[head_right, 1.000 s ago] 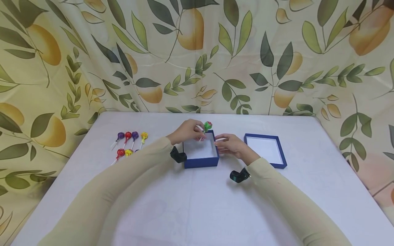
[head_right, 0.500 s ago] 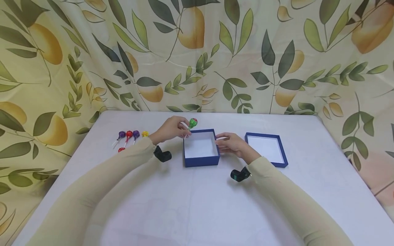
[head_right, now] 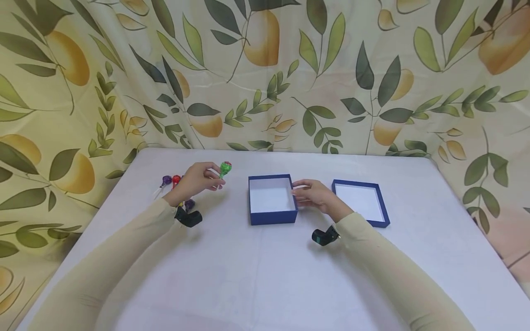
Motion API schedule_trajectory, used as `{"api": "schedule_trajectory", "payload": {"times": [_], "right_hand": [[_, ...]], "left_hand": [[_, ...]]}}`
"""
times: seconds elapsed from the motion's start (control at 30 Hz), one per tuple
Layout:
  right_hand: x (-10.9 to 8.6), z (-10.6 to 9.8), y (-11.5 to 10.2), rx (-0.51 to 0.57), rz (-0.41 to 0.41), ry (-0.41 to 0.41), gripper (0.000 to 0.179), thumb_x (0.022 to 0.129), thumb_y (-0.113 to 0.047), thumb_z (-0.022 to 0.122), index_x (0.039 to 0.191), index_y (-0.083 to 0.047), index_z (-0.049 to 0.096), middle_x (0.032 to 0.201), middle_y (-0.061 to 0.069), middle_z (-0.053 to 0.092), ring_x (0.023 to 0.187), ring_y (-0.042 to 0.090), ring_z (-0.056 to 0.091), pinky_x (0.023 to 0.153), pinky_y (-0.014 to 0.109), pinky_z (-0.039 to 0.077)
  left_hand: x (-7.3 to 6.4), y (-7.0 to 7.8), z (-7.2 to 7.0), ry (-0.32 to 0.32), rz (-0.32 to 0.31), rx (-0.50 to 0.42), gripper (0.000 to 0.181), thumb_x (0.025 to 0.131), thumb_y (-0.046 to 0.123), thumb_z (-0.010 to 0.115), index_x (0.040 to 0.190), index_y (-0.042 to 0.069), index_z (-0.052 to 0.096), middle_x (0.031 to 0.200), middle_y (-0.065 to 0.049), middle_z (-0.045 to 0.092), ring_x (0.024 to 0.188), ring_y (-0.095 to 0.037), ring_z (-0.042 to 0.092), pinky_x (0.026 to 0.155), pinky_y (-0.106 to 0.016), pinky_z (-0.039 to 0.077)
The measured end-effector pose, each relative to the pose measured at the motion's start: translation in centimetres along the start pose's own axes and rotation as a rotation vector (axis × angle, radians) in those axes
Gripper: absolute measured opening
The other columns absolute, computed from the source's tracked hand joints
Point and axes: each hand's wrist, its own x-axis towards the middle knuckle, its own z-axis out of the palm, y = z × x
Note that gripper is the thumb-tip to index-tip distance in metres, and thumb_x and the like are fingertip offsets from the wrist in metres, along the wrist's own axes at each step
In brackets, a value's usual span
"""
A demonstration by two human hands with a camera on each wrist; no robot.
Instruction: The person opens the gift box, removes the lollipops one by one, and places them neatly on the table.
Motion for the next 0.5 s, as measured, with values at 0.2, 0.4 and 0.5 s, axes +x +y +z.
{"api": "schedule_trajectory", "payload": {"times": [0.2,0.4,0.5], "right_hand": [[0.0,-0.1,0.2,-0.001,-0.005,0.003,0.058,0.095,-0.020,0.054,0.144,0.000,0.030,0.140,0.024,0.040,0.102,0.016,0.057,0.101,0.038,0.046],[0.1,0.0,0.2,0.002,-0.010,-0.002,0.058,0.095,-0.019,0.054,0.144,0.000,0.030,0.137,0.023,0.042,0.099,0.013,0.057,0.099,0.036,0.048],[0.2,0.0,0.2,0.009,-0.008,-0.002,0.058,0.095,-0.019,0.054,0.144,0.000,0.030,0.136,0.020,0.043,0.098,0.013,0.057,0.099,0.036,0.048]], "left_hand": [[-1.9,-2.4,-2.6,0.114,-0.036,-0.019,0.027,0.086,0.009,0.067,0.110,0.000,0.058,0.102,-0.024,0.069,0.089,-0.037,0.068,0.079,-0.040,0.057],[-3.8,-5.0,-5.0,0.224,-0.070,0.039,0.029,0.087,0.012,0.067,0.110,-0.002,0.057,0.100,-0.024,0.068,0.076,-0.023,0.070,0.073,-0.032,0.058],[-4.7,-6.0,-6.0,0.257,-0.091,0.054,0.030,0.088,0.012,0.065,0.112,-0.003,0.057,0.102,-0.025,0.067,0.076,-0.018,0.069,0.070,-0.028,0.058]]}}
